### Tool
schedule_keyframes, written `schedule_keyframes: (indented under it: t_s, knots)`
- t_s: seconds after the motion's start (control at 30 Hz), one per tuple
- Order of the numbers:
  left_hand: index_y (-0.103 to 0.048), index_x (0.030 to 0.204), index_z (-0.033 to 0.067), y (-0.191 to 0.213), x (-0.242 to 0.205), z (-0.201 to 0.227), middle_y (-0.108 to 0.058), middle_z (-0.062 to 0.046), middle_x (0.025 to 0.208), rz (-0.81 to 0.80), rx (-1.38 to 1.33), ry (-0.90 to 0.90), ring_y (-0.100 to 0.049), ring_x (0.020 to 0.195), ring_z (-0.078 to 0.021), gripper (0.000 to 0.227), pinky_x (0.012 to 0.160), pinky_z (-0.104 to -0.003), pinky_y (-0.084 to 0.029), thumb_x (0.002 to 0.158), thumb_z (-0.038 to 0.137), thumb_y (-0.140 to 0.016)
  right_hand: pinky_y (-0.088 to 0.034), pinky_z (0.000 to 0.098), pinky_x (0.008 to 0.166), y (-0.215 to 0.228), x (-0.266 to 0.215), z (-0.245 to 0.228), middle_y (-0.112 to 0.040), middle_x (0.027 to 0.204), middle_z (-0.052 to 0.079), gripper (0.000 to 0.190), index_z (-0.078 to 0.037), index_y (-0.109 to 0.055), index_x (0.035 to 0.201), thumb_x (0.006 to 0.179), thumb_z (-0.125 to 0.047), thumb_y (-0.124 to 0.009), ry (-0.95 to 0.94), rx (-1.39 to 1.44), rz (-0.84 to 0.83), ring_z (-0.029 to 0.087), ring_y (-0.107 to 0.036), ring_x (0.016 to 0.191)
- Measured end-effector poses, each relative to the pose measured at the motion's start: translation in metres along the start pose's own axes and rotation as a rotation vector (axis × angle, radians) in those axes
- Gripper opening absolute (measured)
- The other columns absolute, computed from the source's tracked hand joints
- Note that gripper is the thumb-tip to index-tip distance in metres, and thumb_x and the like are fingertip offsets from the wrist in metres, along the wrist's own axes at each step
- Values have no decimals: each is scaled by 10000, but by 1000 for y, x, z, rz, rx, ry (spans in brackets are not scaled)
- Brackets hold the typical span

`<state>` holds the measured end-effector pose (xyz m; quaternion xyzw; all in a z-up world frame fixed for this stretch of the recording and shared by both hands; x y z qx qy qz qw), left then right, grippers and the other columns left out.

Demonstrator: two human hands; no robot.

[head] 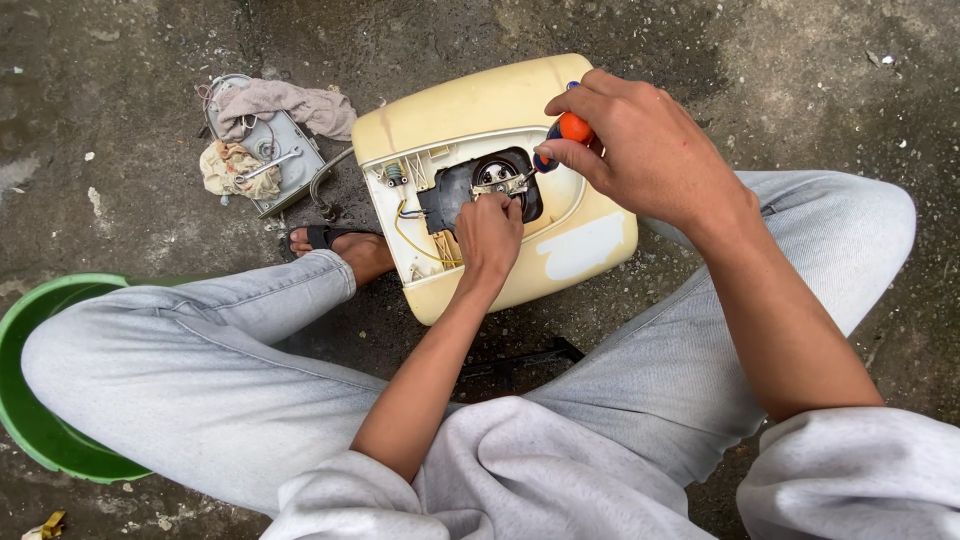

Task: Disassembling a small electric water heater by unscrewing internal components using a screwdriver.

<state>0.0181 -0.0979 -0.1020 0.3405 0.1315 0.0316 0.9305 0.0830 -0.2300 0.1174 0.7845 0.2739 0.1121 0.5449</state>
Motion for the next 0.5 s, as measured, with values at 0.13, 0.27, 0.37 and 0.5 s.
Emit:
schedule_keyframes:
  t_s: [0.13,0.27,0.37,0.5]
  knots:
    - [-705,670,51,-2,-1,0,-699,-179,661,0,34,-27,-644,630,-426,303,570,-529,-464,954,152,-675,-491,533,707,2,3,2,-669,1117,172,342,-20,-679,1246,1029,-284,-690,61,-16,-3,416,-649,866]
    - [-618,577,58,-4,-1,4,-587,-83,542,-11,17,-27,-616,521,-283,385,514,-446,-532,956,48,-683,-492,511,755,2,4,6,-668,1108,170,358,-20,-682,1257,1024,-292,-706,90,-13,-10,403,-649,910]
    - [-623,598,63,-7,-2,6,-601,-85,554,5,-5,8,-608,521,-265,364,512,-437,-514,954,71,-698,-489,508,754,1,6,5,-667,1110,178,357,-15,-676,1262,1029,-285,-699,101,-7,-14,405,-649,901]
    - [-624,635,51,-12,-4,8,-635,-129,574,41,-19,24,-634,535,-295,330,540,-465,-495,959,89,-668,-488,500,792,1,8,6,-658,1101,151,378,3,-674,1285,1034,-279,-689,127,-23,-24,383,-645,960]
Point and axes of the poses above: each hand's wrist, its own x-axis towards the middle knuckle, its own y-axis out of the back of the hand, z = x × y, the point moved 1 cm from there along x, towards the middle knuckle
